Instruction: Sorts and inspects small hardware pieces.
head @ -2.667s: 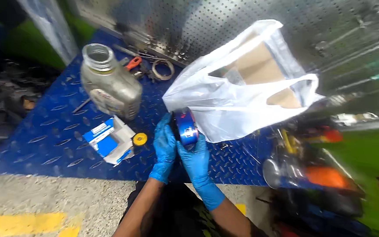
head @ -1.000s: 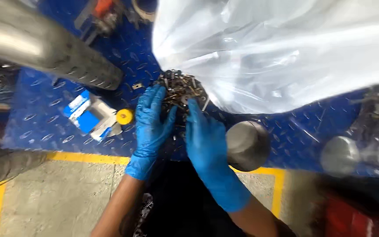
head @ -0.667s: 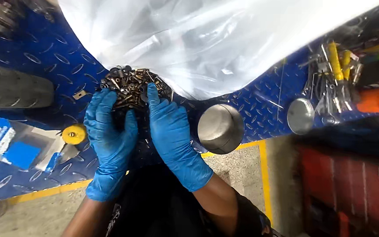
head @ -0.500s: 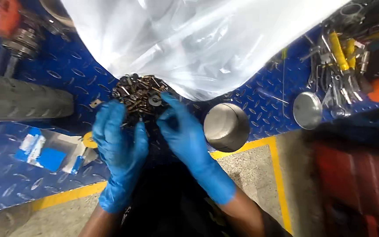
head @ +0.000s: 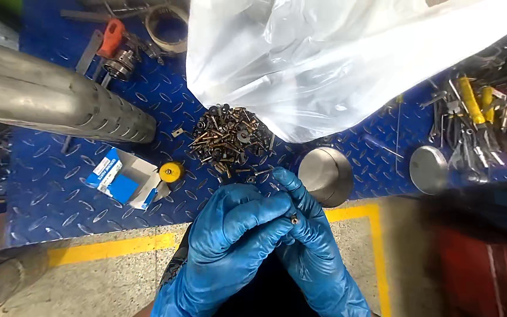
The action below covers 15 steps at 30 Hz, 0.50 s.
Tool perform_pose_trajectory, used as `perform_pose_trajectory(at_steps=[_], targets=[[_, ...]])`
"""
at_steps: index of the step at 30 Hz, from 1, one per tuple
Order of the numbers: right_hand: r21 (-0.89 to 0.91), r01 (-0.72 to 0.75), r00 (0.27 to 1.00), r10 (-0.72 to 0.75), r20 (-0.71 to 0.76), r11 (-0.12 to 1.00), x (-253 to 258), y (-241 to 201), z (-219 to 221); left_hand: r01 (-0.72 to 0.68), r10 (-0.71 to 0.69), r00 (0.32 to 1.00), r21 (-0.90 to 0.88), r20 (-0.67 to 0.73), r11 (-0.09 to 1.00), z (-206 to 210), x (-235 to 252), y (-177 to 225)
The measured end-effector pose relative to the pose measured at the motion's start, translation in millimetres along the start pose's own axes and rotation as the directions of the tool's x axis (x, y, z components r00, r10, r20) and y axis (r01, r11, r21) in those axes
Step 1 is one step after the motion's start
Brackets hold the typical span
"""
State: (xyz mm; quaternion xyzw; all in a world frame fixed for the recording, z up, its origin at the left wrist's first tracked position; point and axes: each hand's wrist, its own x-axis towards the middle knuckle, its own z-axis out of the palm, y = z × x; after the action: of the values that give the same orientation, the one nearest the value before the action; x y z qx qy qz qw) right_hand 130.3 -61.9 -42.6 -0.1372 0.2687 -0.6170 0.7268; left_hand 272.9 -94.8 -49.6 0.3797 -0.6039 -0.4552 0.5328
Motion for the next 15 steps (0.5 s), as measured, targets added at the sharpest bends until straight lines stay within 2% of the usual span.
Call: perform_pose_trajectory(at_steps=[6, 8, 11, 15], targets=[[0.021, -0.039, 0.998, 0.038, 0.048, 0.999, -0.8, 2.4, 6.7, -0.028, 0.029, 0.999, 0.032, -0.034, 0.999, -4.4, 0.3, 8.7], [-0.023, -0.014, 0.998, 0.015, 0.055, 1.000, -1.4, 2.6, 8.8, -0.030, 0.031, 0.999, 0.037, -0.028, 0.999, -6.4, -0.1, 10.3], [-0.223, 0.124, 0.992, -0.123, 0.019, 0.967, -3.2, -0.8, 15.7, -0.027, 0.027, 1.000, -0.007, -0.009, 1.000, -9.6, 0.6, 12.0], [-0.443, 0.321, 0.942, -0.330, 0.060, 0.837, -7.8, -4.5, 22.4, 0.016, -0.015, 1.000, -0.103, 0.016, 0.995, -10.1, -1.1, 13.6]])
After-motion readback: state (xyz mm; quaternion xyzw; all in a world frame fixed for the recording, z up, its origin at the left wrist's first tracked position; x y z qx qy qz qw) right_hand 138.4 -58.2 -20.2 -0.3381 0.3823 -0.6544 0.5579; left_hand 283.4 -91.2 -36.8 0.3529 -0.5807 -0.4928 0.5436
